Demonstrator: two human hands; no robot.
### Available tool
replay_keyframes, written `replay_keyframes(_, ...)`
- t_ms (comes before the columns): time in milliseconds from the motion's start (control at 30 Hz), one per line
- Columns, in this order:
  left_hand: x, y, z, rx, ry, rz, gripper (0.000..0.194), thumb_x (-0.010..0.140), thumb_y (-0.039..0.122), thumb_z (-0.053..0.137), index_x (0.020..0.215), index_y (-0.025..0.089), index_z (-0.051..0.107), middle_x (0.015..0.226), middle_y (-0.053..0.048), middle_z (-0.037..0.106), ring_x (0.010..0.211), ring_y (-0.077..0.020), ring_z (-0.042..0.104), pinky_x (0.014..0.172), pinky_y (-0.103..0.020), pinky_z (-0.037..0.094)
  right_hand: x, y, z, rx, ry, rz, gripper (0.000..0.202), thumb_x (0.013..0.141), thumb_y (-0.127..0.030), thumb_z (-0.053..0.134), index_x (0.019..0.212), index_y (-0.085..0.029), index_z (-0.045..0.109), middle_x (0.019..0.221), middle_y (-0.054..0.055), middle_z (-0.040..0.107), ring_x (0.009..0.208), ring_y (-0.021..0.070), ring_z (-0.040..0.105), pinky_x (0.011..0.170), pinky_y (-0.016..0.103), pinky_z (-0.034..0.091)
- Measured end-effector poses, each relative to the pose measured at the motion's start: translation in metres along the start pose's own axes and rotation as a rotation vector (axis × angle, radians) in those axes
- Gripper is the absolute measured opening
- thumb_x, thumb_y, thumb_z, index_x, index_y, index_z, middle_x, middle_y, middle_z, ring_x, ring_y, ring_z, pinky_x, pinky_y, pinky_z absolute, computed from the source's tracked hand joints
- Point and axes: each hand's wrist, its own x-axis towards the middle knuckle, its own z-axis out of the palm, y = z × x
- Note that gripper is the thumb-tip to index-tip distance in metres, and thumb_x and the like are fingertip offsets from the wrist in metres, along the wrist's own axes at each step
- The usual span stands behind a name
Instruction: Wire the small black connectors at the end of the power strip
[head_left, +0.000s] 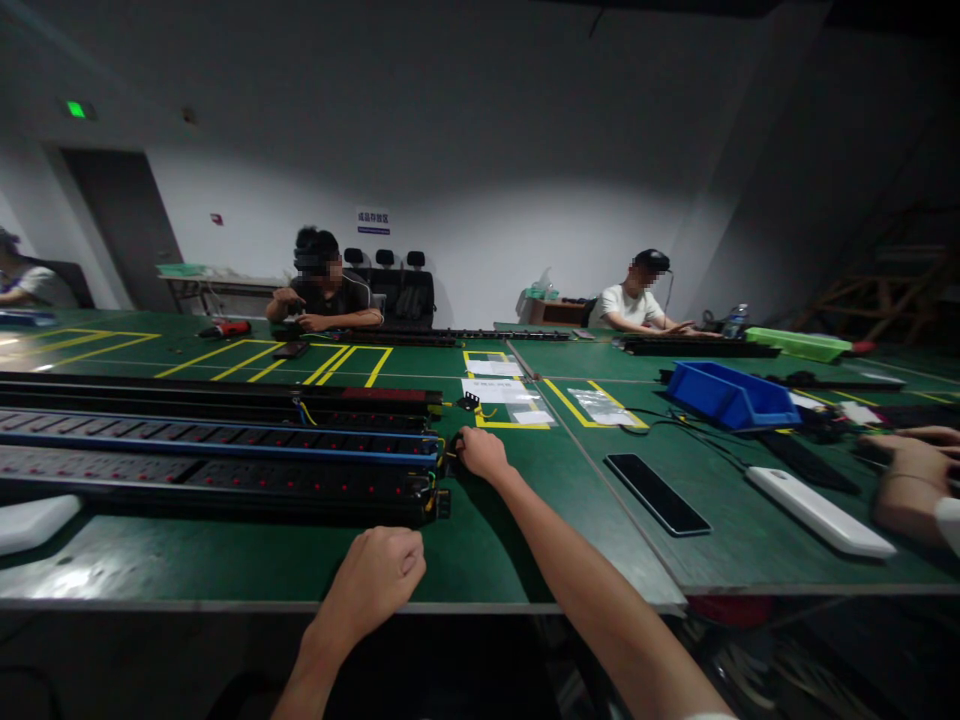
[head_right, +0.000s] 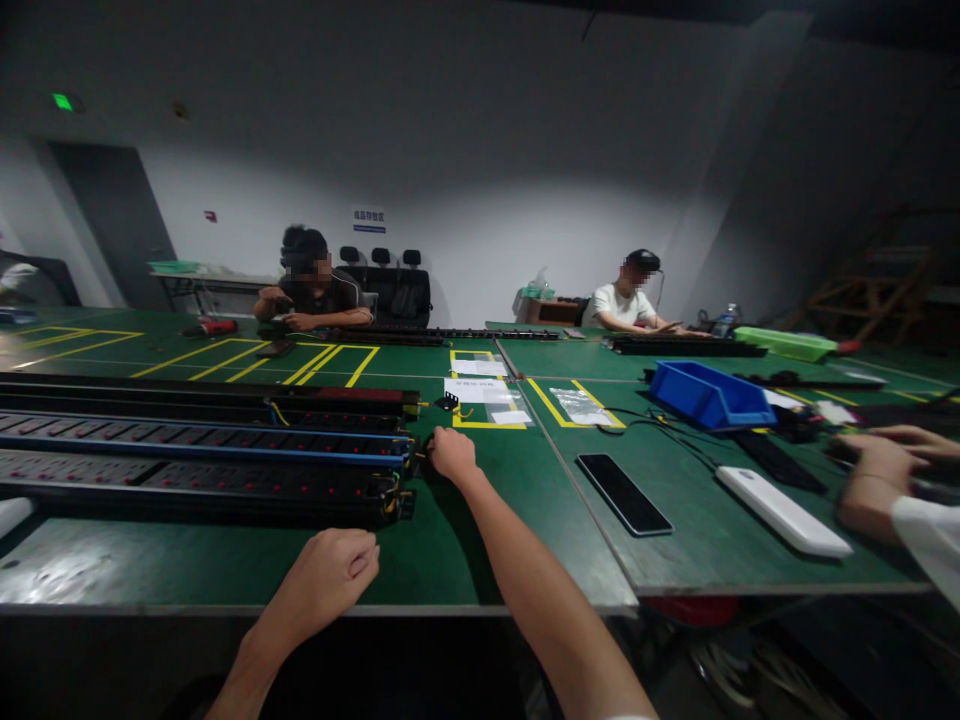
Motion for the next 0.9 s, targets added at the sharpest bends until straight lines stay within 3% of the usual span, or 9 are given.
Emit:
replay_keyframes(467,0.0,-0.004,0.005,0.03,0.008,0.008,0.029,0.084,0.012,0.045,0.058,0.018,0.032,0.056,0.004,0.039,0.053,-0.0098,0.033,0.058,-0.032,0.015,0.004,0.003,0.003,0.006,-0.022,0.013,0.027,0.095,-0.028,0.044,0.113,-0.02,0.062,0.111,0.012,0.068,0.099,0.0262,0.065,0.079,0.034,0.045)
replay_keyframes(700,-0.001,-0.004,0.004,0.018,0.007,0.007,0.029,0.085,0.013,0.044,0.059,0.018,0.032,0.057,0.003,0.042,0.054,-0.01,0.035,0.058,-0.032,0.016,0.019,0.023,0.007,-0.004,0.191,0.059,0.043,0.092,-0.024,0.046,0.135,-0.019,0.053,0.128,0.014,0.058,0.113,0.0263,0.054,0.086,0.033,0.044)
replay_keyframes(900,-0.001,-0.004,0.005,0.025,0.01,0.005,0.03,0.086,0.013,0.043,0.059,0.018,0.032,0.057,0.003,0.041,0.054,-0.0098,0.033,0.058,-0.032,0.016,0.025,0.045,0.009,-0.057,0.194,0.168,0.046,0.092,-0.033,0.048,0.135,-0.019,0.055,0.133,0.016,0.055,0.117,0.0307,0.05,0.092,0.04,0.04)
